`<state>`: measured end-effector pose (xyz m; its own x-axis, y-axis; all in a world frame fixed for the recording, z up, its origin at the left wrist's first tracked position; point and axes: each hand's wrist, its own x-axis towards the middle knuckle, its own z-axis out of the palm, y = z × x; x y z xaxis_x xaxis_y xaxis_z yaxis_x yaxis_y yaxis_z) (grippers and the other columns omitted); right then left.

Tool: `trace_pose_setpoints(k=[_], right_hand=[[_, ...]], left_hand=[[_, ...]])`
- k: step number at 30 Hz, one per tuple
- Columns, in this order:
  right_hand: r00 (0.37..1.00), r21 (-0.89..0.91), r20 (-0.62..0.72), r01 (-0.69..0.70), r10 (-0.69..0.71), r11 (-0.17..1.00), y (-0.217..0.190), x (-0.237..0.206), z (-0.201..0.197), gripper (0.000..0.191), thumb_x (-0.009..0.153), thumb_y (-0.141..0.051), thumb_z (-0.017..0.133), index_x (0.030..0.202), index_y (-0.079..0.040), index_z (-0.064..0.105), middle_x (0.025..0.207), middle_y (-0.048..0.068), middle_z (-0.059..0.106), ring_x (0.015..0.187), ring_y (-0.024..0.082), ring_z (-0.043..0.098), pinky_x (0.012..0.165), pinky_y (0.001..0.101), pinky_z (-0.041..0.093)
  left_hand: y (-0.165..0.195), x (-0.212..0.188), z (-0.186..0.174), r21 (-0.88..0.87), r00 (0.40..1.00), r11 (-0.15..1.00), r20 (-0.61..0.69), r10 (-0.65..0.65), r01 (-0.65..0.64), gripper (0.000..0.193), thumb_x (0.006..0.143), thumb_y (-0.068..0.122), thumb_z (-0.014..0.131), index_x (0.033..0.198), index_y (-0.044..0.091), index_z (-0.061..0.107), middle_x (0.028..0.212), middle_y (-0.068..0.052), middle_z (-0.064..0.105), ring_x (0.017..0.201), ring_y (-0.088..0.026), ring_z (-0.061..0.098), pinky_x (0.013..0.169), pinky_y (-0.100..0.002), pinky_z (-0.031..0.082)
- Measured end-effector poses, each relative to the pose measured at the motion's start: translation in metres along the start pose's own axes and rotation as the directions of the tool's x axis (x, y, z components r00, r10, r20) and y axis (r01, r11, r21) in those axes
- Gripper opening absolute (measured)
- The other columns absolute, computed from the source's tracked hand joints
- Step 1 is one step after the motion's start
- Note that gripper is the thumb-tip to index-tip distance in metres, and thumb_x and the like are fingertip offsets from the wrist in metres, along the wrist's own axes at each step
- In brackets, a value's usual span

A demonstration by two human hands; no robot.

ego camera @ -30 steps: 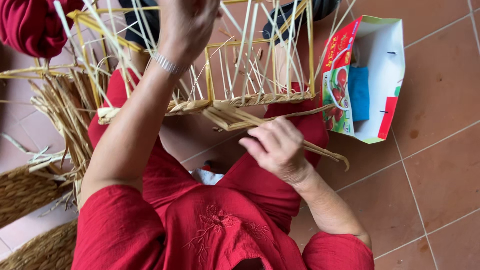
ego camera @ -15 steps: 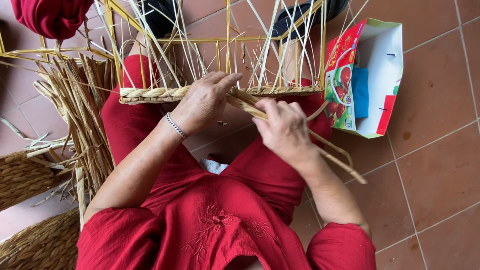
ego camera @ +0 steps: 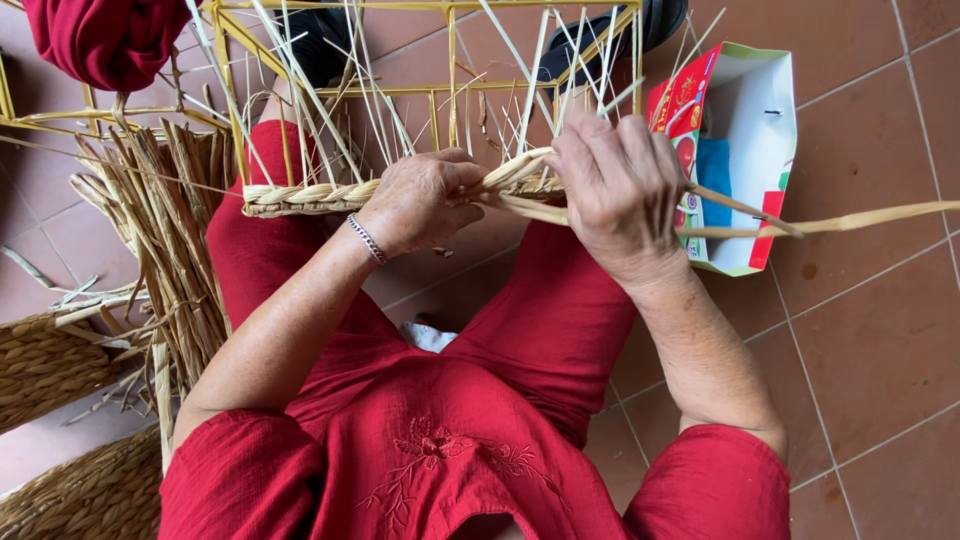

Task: The person sits on the floor weaving a basket, wrapping and interlacing water hyacinth strands around a bamboo frame to build up the woven base and sides, pulling strands tight and tucking ends as they work around the frame.

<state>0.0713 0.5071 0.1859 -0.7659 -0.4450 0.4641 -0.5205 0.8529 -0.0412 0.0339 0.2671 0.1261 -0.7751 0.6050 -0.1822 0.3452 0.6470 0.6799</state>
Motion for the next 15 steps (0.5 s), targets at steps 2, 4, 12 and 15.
trace_pose_setpoints(k=[2, 4, 12, 15], right_hand=[[0.974, 0.153, 0.180, -0.164, 0.136, 0.975, 0.015, 0.002, 0.001, 0.016, 0.095, -0.017, 0.082, 0.092, -0.006, 0.072, 0.081, 0.003, 0.067, 0.075, 0.020, 0.062, 0.066, 0.0377, 0.049], [0.851, 0.338, 0.454, -0.439, 0.264, 0.832, 0.032, 0.001, 0.001, 0.014, 0.095, -0.017, 0.081, 0.092, -0.005, 0.074, 0.071, 0.004, 0.067, 0.065, 0.017, 0.066, 0.063, 0.0338, 0.052], [0.692, 0.313, 0.619, -0.651, 0.371, 0.692, 0.047, -0.009, 0.023, 0.013, 0.091, -0.020, 0.076, 0.095, -0.007, 0.074, 0.077, 0.009, 0.074, 0.072, 0.023, 0.073, 0.064, 0.0361, 0.055], [0.834, 0.416, 0.489, -0.481, 0.256, 0.771, 0.039, -0.013, 0.024, 0.020, 0.094, -0.021, 0.076, 0.105, -0.005, 0.071, 0.089, 0.011, 0.074, 0.079, 0.025, 0.074, 0.068, 0.0370, 0.056]], left_hand=[[0.000, 0.005, 0.004, 0.048, 0.997, 0.998, -0.058, 0.042, -0.039, 0.024, 0.076, 0.031, 0.083, 0.090, 0.014, 0.073, 0.094, -0.005, 0.067, 0.085, -0.029, 0.069, 0.071, -0.045, 0.054], [0.003, 0.006, 0.012, 0.078, 0.976, 0.989, -0.173, 0.136, -0.124, 0.027, 0.070, 0.035, 0.085, 0.082, 0.014, 0.073, 0.090, -0.008, 0.064, 0.080, -0.031, 0.069, 0.065, -0.047, 0.053], [0.009, -0.007, 0.022, 0.107, 0.872, 0.982, -0.453, 0.185, -0.153, 0.039, 0.085, 0.003, 0.066, 0.123, 0.010, 0.064, 0.104, -0.014, 0.058, 0.079, -0.030, 0.062, 0.067, -0.044, 0.050], [0.014, -0.010, 0.026, 0.207, 0.802, 0.932, -0.475, 0.362, -0.298, 0.048, 0.079, 0.000, 0.067, 0.125, 0.009, 0.063, 0.108, -0.013, 0.058, 0.086, -0.029, 0.061, 0.071, -0.043, 0.050]])
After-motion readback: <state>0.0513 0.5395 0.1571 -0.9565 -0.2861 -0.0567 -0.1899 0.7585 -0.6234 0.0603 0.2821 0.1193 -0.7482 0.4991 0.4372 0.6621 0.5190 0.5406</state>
